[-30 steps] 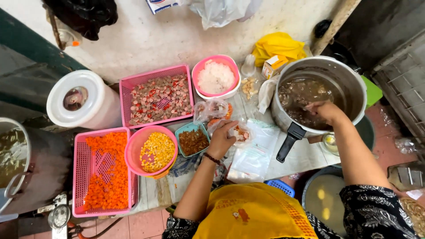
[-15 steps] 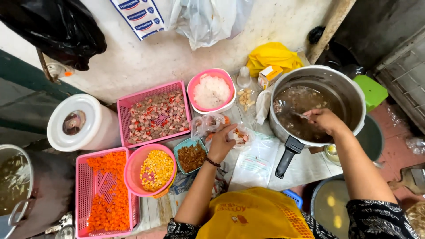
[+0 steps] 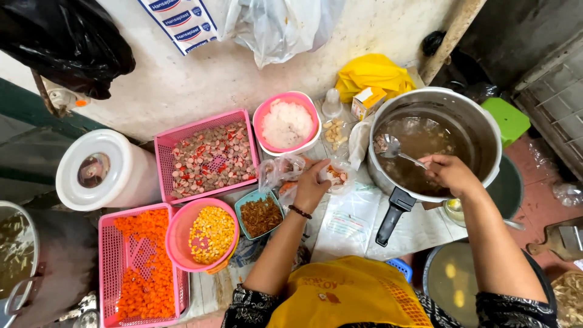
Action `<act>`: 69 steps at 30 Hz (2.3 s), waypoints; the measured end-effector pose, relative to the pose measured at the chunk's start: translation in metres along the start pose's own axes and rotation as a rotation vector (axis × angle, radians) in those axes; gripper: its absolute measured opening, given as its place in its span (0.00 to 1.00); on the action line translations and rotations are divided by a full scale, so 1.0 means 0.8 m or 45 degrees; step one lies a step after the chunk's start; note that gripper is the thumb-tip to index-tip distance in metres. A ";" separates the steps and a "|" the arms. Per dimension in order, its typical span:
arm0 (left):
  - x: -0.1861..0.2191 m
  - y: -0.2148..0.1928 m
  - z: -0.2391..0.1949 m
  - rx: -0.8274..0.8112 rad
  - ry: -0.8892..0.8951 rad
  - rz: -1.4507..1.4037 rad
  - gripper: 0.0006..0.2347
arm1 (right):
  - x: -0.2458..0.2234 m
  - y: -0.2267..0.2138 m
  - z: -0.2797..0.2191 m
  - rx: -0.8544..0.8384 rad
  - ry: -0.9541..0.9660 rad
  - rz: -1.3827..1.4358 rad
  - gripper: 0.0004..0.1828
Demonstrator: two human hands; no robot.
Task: Portioning various food ingredients such as diced carrots, corn, and sliced sausages into individual plastic bags.
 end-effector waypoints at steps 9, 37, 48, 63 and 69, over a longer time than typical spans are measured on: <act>0.001 0.035 0.026 0.060 0.048 0.006 0.27 | -0.084 0.003 -0.084 -0.049 0.065 0.172 0.13; -0.174 0.136 -0.217 -0.886 0.646 0.553 0.05 | -0.119 0.029 -0.198 0.401 -0.230 0.503 0.10; -0.199 0.103 -0.268 -0.818 0.464 0.834 0.10 | -0.140 0.115 -0.241 0.021 -0.181 0.877 0.05; -0.160 0.075 -0.306 -0.288 0.788 1.011 0.08 | -0.090 0.240 -0.214 -0.298 -0.221 0.753 0.03; -0.103 0.011 -0.243 0.139 0.223 0.100 0.08 | -0.094 0.280 -0.222 -0.371 -0.307 0.621 0.02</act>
Point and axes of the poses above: each hand's wrist, its own z-axis towards the middle knuckle, its own y-axis out of the palm, x = y × z, the point moved 9 cm from there along z, towards the middle knuckle, and after that the axes turned 14 degrees about x, right-handed, at the moved point
